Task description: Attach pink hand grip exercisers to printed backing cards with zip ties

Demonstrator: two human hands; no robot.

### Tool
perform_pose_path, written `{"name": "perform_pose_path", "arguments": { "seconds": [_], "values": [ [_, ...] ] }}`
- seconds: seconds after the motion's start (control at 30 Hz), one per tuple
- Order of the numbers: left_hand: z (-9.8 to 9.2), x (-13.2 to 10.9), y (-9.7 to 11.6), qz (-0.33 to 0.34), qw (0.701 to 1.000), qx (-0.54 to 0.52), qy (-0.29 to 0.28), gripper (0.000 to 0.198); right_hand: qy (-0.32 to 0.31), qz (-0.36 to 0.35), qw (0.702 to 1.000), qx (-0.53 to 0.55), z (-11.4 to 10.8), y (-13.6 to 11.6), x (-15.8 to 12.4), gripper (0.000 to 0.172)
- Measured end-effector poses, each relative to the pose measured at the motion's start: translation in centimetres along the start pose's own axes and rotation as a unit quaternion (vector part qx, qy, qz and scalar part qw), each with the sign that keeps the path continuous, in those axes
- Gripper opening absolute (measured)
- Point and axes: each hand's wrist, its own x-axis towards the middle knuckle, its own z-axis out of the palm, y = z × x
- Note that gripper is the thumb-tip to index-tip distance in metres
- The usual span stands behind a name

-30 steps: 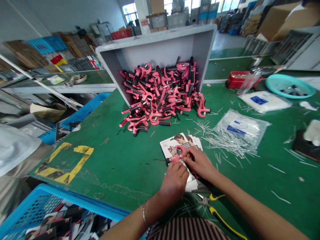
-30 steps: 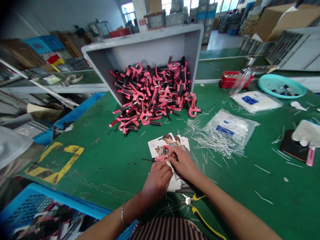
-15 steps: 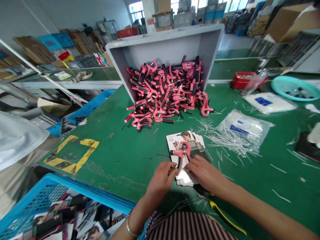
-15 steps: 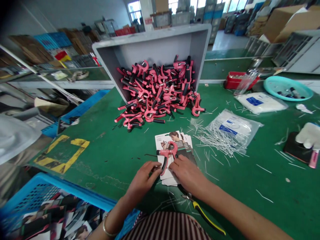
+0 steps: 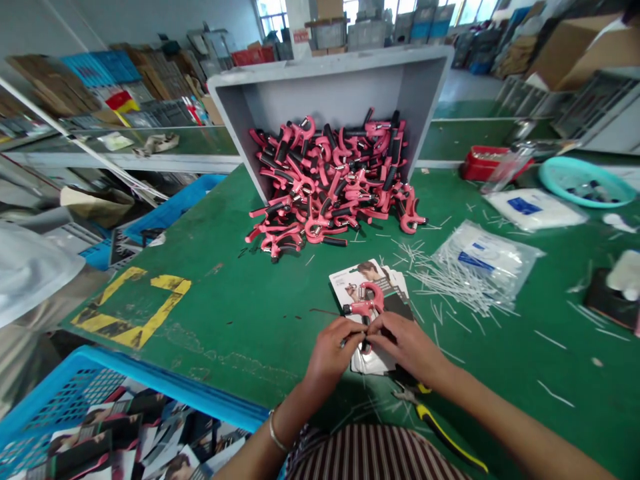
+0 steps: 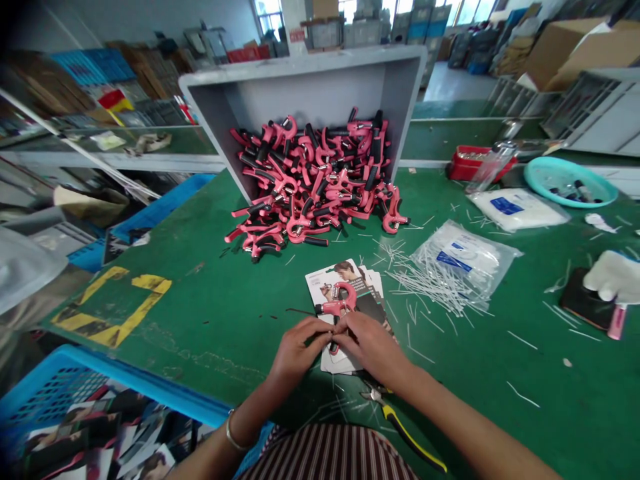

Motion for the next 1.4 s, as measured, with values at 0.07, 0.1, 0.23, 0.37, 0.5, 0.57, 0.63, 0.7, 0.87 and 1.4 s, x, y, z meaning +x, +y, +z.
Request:
{"name": "perform_pose_path", "arguments": {
  "seconds": [0.07, 0.1, 0.23, 0.37, 0.5, 0.57, 0.63, 0.7, 0.87, 1.4],
  "values": [
    [0.1, -0.1, -0.2, -0.047, 0.998, -0.04, 0.005, 0.01, 0.013, 0.001, 1.0, -0.006, 0.0, 0.3, 0.0, 0.011],
    [0.1, -0.2, -0.3, -0.077, 0.995, -0.064, 0.009, 0.009, 0.016, -0.007, 0.999, -0.028, -0.1, 0.4, 0.0, 0.013],
    [0.3, -0.4, -0.2, -0.14, 0.983, -0.12, 0.013, 0.006, 0.004, -0.049, 0.985, -0.168, -0.7, 0.5, -0.6, 0.013],
    [0.6, -0.1, 0.2, -0.137, 0.982, -0.126, 0.013, 0.006, -0.017, -0.075, 0.972, -0.221, -1.2, 0.4, -1.3, 0.011],
    [0.7, 0.1, 0.5, -0.126, 0.986, -0.107, -0.005, 0.006, -0.008, -0.077, 0.974, -0.211, -1.1, 0.3, -1.4, 0.008],
    [0.7, 0.1, 0.6, -0.116, 0.988, -0.099, -0.013, 0.006, -0.003, -0.079, 0.976, -0.205, -0.8, 0.3, -1.3, 0.008],
    [0.6, 0.1, 0.8, -0.104, 0.99, -0.088, -0.021, 0.006, -0.002, -0.083, 0.975, -0.204, -0.6, 0.3, -1.2, 0.01],
    [0.5, 0.1, 1.0, -0.089, 0.993, -0.071, -0.025, 0.006, -0.005, -0.088, 0.975, -0.206, -0.4, 0.3, -1.2, 0.011],
    [0.2, 0.2, 1.1, -0.07, 0.995, -0.059, -0.026, 0.006, 0.0, -0.074, 0.972, -0.221, -0.5, 0.7, -1.4, 0.012],
    [-0.4, 0.0, 1.9, 0.021, 0.992, 0.114, -0.053, 0.011, -0.027, -0.065, 0.987, -0.147, -0.6, 0.5, -1.8, 0.013]
  ]
}}
